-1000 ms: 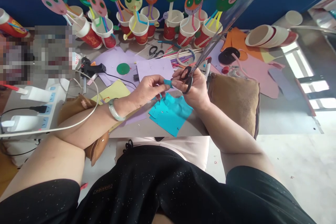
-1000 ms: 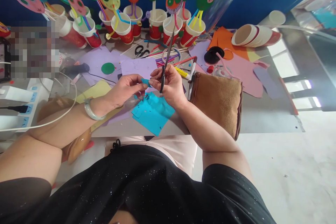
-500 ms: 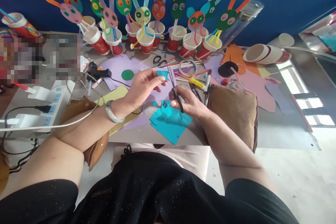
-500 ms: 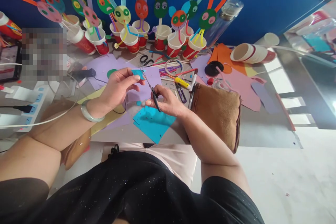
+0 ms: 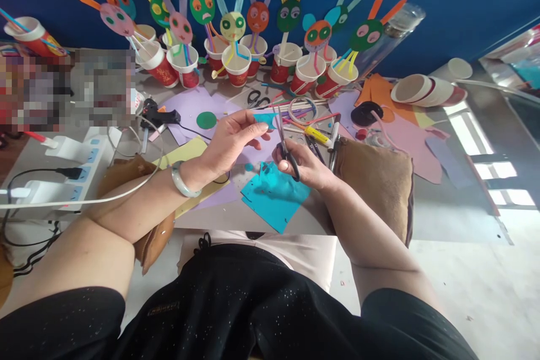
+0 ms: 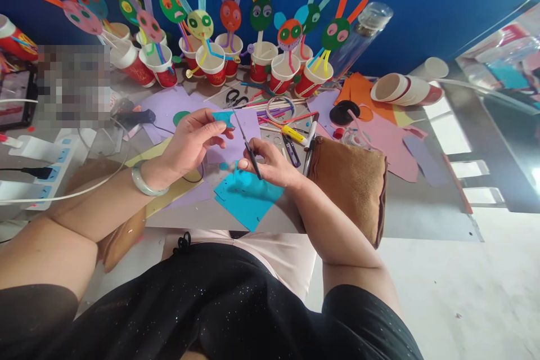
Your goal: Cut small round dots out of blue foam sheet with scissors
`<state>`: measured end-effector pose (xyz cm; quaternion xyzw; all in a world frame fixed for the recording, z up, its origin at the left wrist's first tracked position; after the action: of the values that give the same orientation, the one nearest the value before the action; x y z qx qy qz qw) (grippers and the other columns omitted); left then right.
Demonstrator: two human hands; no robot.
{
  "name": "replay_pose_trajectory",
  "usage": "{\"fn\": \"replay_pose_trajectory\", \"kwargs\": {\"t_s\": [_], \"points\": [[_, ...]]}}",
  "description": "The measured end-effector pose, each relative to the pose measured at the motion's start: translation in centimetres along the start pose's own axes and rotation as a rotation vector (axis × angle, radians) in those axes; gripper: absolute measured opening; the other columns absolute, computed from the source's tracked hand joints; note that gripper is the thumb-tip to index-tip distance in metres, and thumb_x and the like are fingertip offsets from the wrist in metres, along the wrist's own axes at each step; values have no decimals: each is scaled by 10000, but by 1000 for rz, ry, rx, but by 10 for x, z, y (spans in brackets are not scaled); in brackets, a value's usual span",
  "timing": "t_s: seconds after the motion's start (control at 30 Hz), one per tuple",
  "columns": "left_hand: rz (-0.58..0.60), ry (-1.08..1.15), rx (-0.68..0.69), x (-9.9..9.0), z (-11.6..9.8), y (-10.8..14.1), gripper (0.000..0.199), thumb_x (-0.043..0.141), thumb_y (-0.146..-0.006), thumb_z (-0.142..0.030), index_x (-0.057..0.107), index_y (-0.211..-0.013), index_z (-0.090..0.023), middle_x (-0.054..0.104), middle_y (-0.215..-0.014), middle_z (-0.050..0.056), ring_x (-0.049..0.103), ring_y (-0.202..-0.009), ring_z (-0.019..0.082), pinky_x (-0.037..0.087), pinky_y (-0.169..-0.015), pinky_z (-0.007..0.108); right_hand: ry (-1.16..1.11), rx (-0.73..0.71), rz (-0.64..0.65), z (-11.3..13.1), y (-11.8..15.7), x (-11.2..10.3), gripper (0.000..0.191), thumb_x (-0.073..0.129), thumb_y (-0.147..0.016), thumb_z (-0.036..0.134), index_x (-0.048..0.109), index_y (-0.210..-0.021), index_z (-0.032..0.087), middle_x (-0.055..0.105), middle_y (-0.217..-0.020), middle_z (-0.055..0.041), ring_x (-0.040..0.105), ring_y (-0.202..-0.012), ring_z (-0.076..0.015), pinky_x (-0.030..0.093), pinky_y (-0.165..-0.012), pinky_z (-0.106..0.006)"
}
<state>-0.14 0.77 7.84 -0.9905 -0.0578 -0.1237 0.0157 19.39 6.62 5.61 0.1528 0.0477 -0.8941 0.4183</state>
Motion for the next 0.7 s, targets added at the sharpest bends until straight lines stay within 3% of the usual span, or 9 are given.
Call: {"fn": "replay_pose_trajectory", "kwargs": {"t_s": [0.2,0.7], "points": [[49,6,-39,2,3,1,246,807,-815,-347,615,-785,-196,741,-797,4,705,-763,126,530,-632,230,5,-9,60,0,-1,5,758,720,-716,951,563,-781,212,526,-733,4,448,-710,-154,340,-642,-314],[71,-8,-44,2,8,2,239,807,-814,-346,633,-776,-186,734,-776,7,688,-709,114,521,-624,238,-42,5,53,-3,1,8,766,718,-715,952,566,-801,206,546,-748,1,476,-723,-153,351,-630,-295]]}}
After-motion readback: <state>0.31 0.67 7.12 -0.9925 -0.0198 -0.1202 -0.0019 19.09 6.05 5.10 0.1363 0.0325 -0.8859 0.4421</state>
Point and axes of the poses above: each hand's wrist, its own y-axis away from the middle knuckle, its own x-axis out of the palm, z = x × y, the point moved 2 cm from there along -y, towards the middle knuckle
